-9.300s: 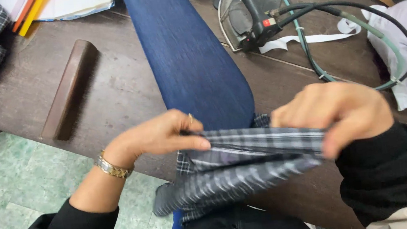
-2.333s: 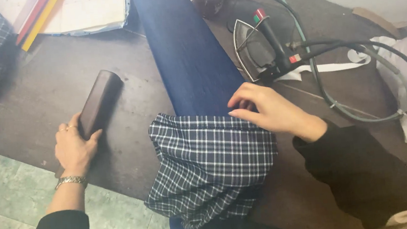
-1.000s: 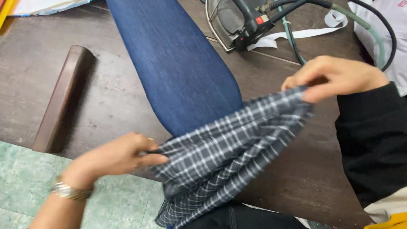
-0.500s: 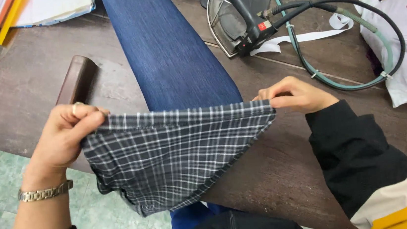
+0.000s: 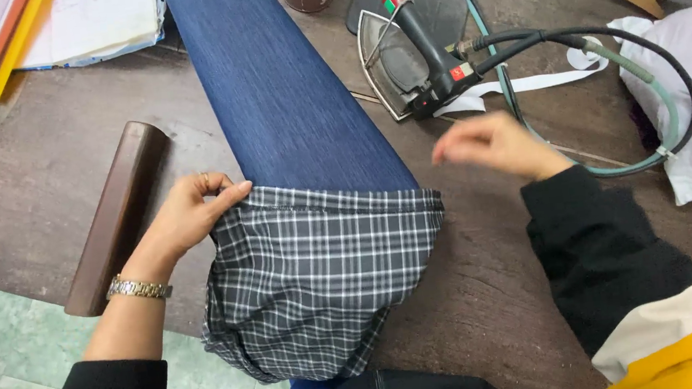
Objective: Ironing a checkered garment on a specialized ironing board, using a steam iron and a wooden pressing block to flatten seams.
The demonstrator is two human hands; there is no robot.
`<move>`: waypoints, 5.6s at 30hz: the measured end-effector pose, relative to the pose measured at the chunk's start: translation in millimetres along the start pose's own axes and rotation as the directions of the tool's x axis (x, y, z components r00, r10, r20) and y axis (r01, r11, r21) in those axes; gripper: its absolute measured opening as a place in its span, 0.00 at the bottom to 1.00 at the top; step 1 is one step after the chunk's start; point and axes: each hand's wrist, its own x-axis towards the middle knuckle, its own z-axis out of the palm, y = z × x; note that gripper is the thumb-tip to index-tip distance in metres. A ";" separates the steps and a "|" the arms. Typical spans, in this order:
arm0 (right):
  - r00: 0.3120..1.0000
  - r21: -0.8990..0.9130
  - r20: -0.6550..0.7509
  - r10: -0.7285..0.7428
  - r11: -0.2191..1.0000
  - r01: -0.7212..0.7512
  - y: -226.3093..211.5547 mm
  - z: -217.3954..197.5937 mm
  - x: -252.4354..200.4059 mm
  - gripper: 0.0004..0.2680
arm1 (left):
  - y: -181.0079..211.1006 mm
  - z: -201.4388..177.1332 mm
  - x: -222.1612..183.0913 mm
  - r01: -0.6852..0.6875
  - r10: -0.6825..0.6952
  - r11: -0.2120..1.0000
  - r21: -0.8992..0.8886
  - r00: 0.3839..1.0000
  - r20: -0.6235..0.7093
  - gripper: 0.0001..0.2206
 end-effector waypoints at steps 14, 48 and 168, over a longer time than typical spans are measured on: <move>0.773 0.259 -0.062 0.631 0.758 -0.598 34.9 -52.0 189.4 0.12 | -27.5 7.2 2.8 0.096 -0.079 0.947 -0.308 0.995 0.065 0.17; 0.805 -0.703 -0.052 0.591 0.551 -0.450 -182.9 28.2 -16.2 0.20 | -22.8 14.3 8.2 0.065 -0.082 0.965 -0.254 0.995 -0.059 0.23; 0.956 -0.282 0.102 0.275 0.930 -0.237 -132.9 97.6 44.3 0.04 | -61.3 -46.1 -61.7 0.280 0.156 0.555 0.783 0.890 -0.428 0.34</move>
